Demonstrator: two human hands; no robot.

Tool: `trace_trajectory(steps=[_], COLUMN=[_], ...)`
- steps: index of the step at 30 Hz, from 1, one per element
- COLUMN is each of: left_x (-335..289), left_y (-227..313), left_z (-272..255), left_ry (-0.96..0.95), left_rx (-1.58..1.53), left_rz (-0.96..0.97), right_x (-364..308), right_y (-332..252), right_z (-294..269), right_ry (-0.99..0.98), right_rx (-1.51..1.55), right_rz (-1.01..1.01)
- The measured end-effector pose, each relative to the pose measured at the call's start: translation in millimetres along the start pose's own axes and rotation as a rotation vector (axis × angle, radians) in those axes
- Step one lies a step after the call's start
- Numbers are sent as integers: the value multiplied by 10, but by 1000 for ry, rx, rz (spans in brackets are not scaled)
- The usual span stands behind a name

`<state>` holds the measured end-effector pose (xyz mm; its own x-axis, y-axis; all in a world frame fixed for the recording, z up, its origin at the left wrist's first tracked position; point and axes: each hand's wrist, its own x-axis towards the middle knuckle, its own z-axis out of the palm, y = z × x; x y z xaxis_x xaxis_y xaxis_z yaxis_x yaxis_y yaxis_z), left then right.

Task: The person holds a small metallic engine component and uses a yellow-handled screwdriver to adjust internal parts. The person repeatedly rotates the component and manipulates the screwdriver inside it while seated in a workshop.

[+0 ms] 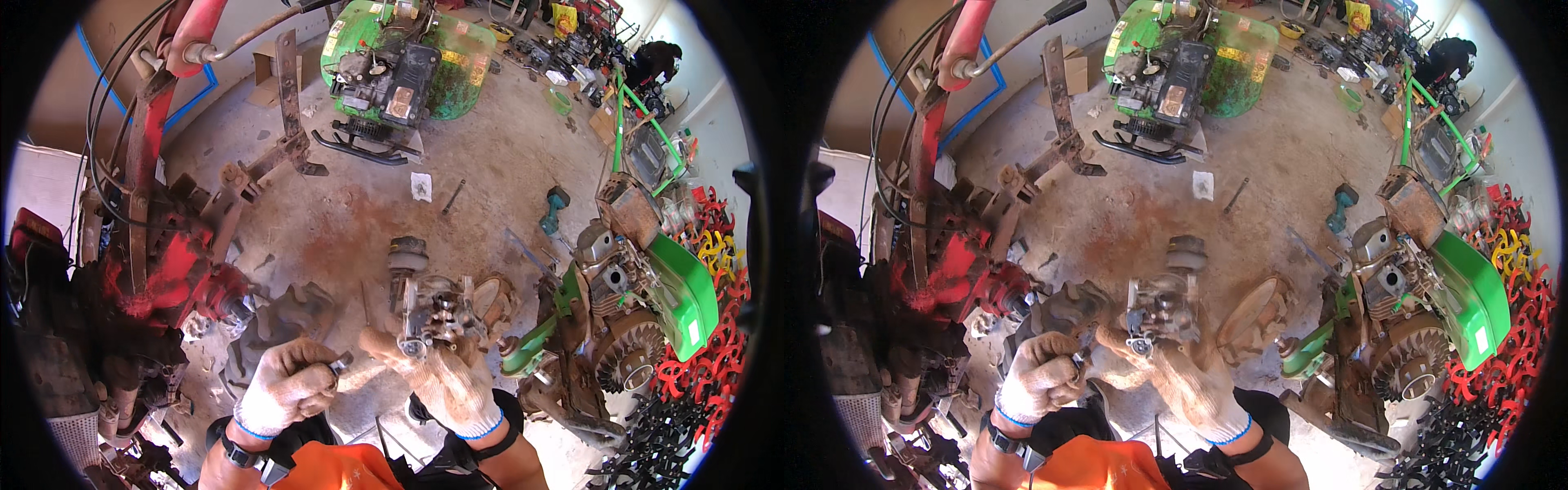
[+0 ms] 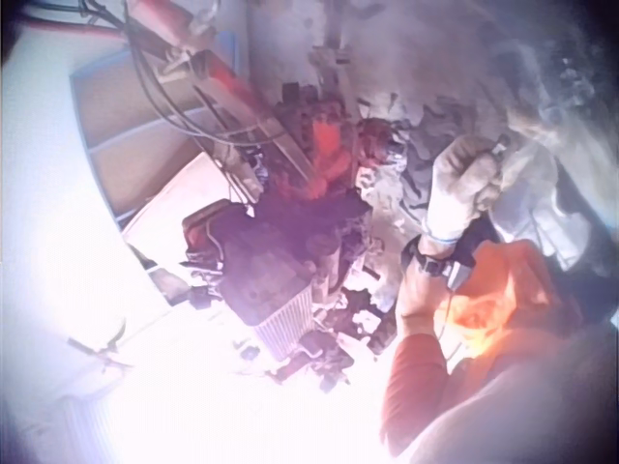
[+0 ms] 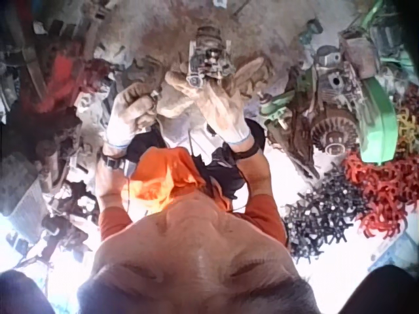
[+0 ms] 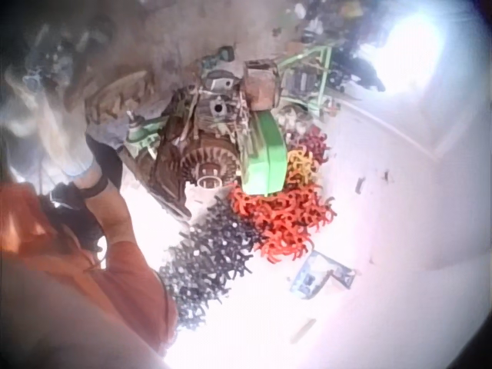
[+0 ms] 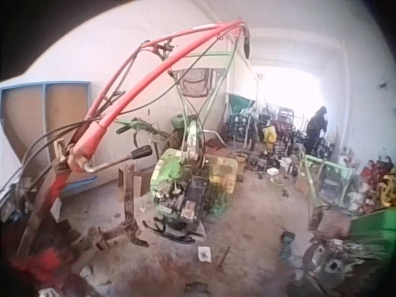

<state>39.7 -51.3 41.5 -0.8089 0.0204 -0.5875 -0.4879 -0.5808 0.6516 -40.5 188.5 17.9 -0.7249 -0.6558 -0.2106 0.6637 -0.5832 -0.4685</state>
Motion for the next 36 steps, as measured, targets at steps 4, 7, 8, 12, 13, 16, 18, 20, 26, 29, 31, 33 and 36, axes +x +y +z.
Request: trace_trajectory(steps=[4, 7, 8, 12, 13, 16, 18, 20, 26, 29, 31, 33, 36], left_x=[18, 22, 16, 42, 61, 165, 230, 285, 397, 308, 259, 272, 315], left_y=[15, 0, -6, -101, -99, -111, -164, -265, -471, -429, -365, -301, -263], left_z=[56, 130, 157, 331, 352, 403, 438, 480, 493, 447, 432, 439, 460], left_ry=[-19, -81, -102, -1, 10, 68, 21, 2, 66, 79, 74, 60, 76], left_rx=[-17, -44, -41, 401, 405, 396, 348, 353, 610, 834, 909, 1044, 1160], left_rz=[-15, 9, 12, 463, 461, 289, 215, 212, 392, 698, 817, 990, 1046], right_x=[-36, -29, -11, 115, 158, 249, 245, 254, 370, 330, 339, 345, 319], right_y=[-44, -71, -66, 3, 16, 58, 79, 132, 198, 194, 187, 201, 168], right_z=[-13, -52, -61, -89, -105, -170, -207, -227, -260, -320, -367, -378, -337], right_ry=[50, -47, -73, 55, 19, -32, 77, 160, 356, 412, 394, 454, 318], right_rx=[278, 242, 49, -103, -30, -14, -333, -786, -1323, -1402, -1414, -1346, -1624], right_rz=[90, 84, 54, -124, -128, -181, -221, -337, -572, -633, -736, -722, -741])
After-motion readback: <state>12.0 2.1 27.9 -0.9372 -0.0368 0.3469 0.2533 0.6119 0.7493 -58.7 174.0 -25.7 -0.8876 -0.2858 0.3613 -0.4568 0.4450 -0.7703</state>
